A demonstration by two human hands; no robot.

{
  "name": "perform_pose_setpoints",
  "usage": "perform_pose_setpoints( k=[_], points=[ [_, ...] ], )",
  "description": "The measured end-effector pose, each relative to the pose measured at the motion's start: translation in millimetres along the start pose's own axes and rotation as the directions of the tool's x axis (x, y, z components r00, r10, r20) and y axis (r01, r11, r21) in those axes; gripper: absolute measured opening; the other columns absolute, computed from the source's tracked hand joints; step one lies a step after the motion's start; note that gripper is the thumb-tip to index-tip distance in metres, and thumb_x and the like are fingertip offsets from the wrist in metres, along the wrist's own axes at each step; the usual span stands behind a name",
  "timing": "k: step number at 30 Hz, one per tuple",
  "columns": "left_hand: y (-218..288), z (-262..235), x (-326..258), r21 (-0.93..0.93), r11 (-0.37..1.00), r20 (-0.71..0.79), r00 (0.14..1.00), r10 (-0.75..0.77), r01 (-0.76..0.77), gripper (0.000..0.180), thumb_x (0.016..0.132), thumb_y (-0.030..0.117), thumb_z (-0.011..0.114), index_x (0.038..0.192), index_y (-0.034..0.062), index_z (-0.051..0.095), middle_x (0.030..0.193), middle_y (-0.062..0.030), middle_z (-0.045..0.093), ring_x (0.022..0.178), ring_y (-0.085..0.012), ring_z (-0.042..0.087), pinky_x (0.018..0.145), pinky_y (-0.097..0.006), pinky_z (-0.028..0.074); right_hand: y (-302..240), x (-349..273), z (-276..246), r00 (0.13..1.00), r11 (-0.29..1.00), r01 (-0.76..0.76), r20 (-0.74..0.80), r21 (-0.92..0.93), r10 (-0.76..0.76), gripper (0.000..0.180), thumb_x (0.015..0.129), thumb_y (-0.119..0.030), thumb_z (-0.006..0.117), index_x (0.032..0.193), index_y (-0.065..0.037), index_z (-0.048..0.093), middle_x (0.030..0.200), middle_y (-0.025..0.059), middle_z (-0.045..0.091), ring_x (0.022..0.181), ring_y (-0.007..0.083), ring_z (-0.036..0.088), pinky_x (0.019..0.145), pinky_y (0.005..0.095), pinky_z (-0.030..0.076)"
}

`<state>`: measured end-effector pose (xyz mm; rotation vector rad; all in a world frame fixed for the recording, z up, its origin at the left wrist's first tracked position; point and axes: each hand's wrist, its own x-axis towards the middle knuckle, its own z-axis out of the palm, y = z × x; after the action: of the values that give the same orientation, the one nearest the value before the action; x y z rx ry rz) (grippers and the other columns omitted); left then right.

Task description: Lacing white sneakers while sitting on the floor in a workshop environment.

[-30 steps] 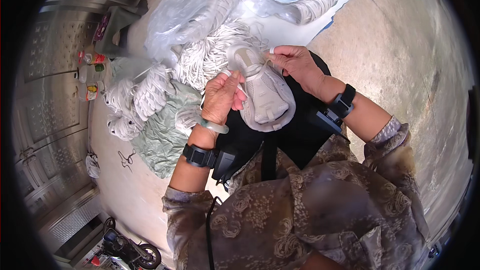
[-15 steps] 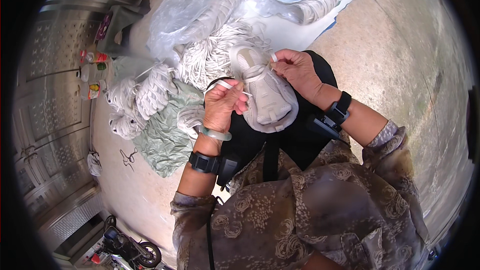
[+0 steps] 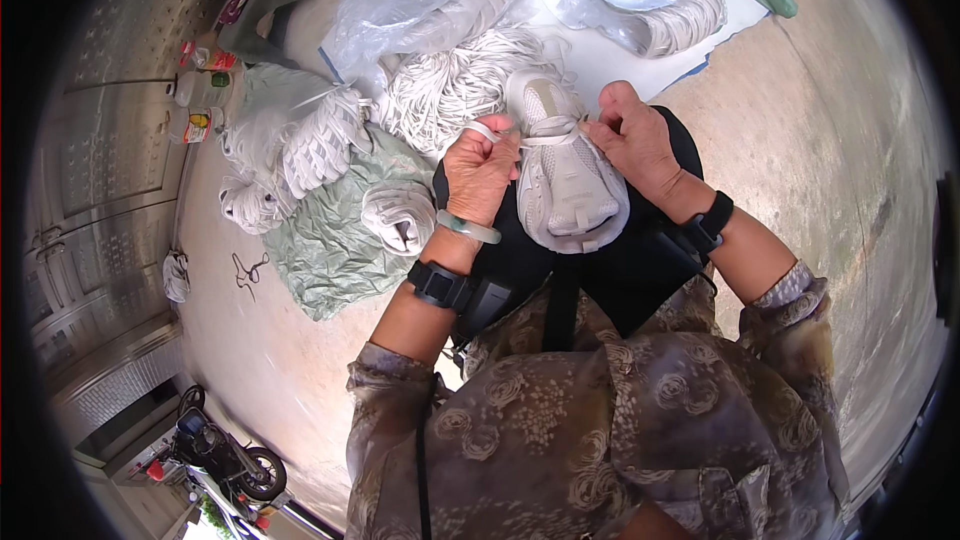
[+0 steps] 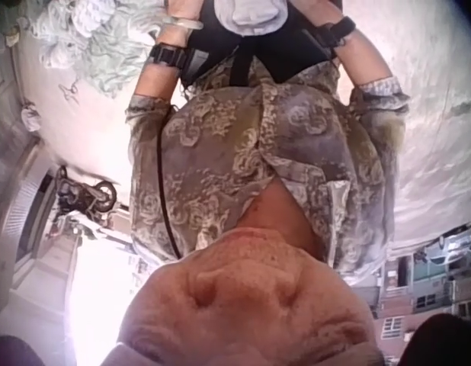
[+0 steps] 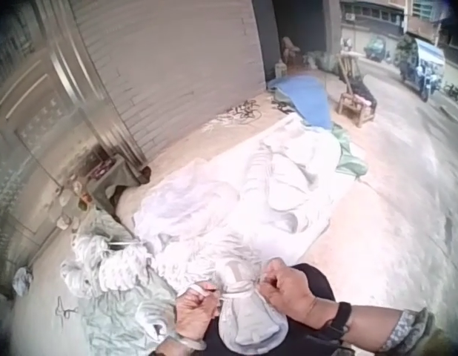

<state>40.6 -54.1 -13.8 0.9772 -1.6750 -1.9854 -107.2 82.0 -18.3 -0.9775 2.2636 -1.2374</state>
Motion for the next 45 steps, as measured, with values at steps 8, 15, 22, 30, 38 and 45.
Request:
perform_pose_setpoints(
  k=[8, 15, 22, 30, 38, 45],
  points=[
    [-4.7, 7.6, 6.9, -0.049, 0.997, -0.031, 0.998, 0.056, -0.058, 0.014, 0.081, -0.002, 0.057, 0.095, 0.0000, 0.056, 0.062, 0.0008, 0.054, 0.048, -0.0033, 0.047, 0.044, -0.017, 0.038, -19.2, -1.1, -1.5, 0.774, 0.759, 0.630, 0.212, -0.168, -0.596, 0.017, 0.069, -0.012, 0.061, 0.086, -0.011, 0.063, 0.081, 0.0023, 0.052, 0.079, 0.0216, 0.049, 0.072, 0.0342, 0.036],
    [-10.0, 0.2, 11.7, 0.019, 0.994, -0.011, 0.995, 0.103, -0.103, 0.017, 0.083, 0.001, 0.057, 0.100, 0.0026, 0.056, 0.066, 0.0021, 0.054, 0.051, -0.0025, 0.047, 0.046, -0.016, 0.039, -12.9, 6.9, 7.5, 0.885, 0.883, 0.451, 0.194, -0.128, -0.424, 0.027, 0.070, -0.016, 0.062, 0.097, -0.012, 0.062, 0.081, 0.0012, 0.052, 0.079, 0.0210, 0.049, 0.071, 0.0352, 0.035],
    [-16.3, 17.9, 13.8, 0.296, 0.878, -0.047, 0.912, 0.407, -0.377, 0.016, 0.078, -0.002, 0.059, 0.093, 0.0018, 0.057, 0.058, 0.0060, 0.046, 0.052, 0.0002, 0.038, 0.045, -0.018, 0.034, -13.9, 5.3, 1.4, 0.884, 0.893, 0.447, 0.174, -0.045, -0.434, 0.035, 0.066, -0.006, 0.064, 0.100, -0.005, 0.059, 0.072, 0.0084, 0.051, 0.069, 0.0260, 0.049, 0.064, 0.0347, 0.041],
    [-8.4, 6.5, 19.4, 0.425, 0.826, 0.047, 0.921, 0.387, -0.369, 0.020, 0.069, -0.001, 0.059, 0.089, 0.0005, 0.054, 0.052, -0.0020, 0.047, 0.046, -0.0079, 0.044, 0.044, -0.024, 0.038, -20.0, 4.3, 7.5, 0.896, 0.912, 0.410, 0.190, 0.000, -0.402, 0.036, 0.067, -0.004, 0.063, 0.103, -0.003, 0.060, 0.074, 0.0078, 0.049, 0.073, 0.0223, 0.048, 0.066, 0.0310, 0.041],
    [-24.0, 3.1, 31.6, 0.463, 0.865, -0.006, 0.976, 0.220, -0.192, 0.022, 0.067, 0.012, 0.067, 0.081, 0.0027, 0.053, 0.062, -0.0098, 0.058, 0.055, -0.0186, 0.057, 0.051, -0.031, 0.045, -21.0, 4.4, 7.7, 0.924, 0.943, 0.332, 0.196, 0.018, -0.329, 0.030, 0.068, -0.004, 0.064, 0.097, -0.005, 0.062, 0.072, 0.0072, 0.050, 0.072, 0.0210, 0.050, 0.067, 0.0297, 0.041],
    [18.7, 11.5, -9.0, 0.756, 0.378, 0.311, 0.802, 0.510, -0.534, 0.035, 0.066, 0.020, 0.064, 0.090, 0.0006, 0.046, 0.066, -0.0172, 0.058, 0.070, -0.0341, 0.060, 0.062, -0.044, 0.046, -36.4, 6.9, 7.4, 0.785, 0.767, 0.611, 0.276, -0.196, -0.554, 0.014, 0.064, -0.003, 0.060, 0.076, -0.010, 0.061, 0.071, 0.0022, 0.054, 0.070, 0.0221, 0.053, 0.067, 0.0346, 0.035]
  ],
)
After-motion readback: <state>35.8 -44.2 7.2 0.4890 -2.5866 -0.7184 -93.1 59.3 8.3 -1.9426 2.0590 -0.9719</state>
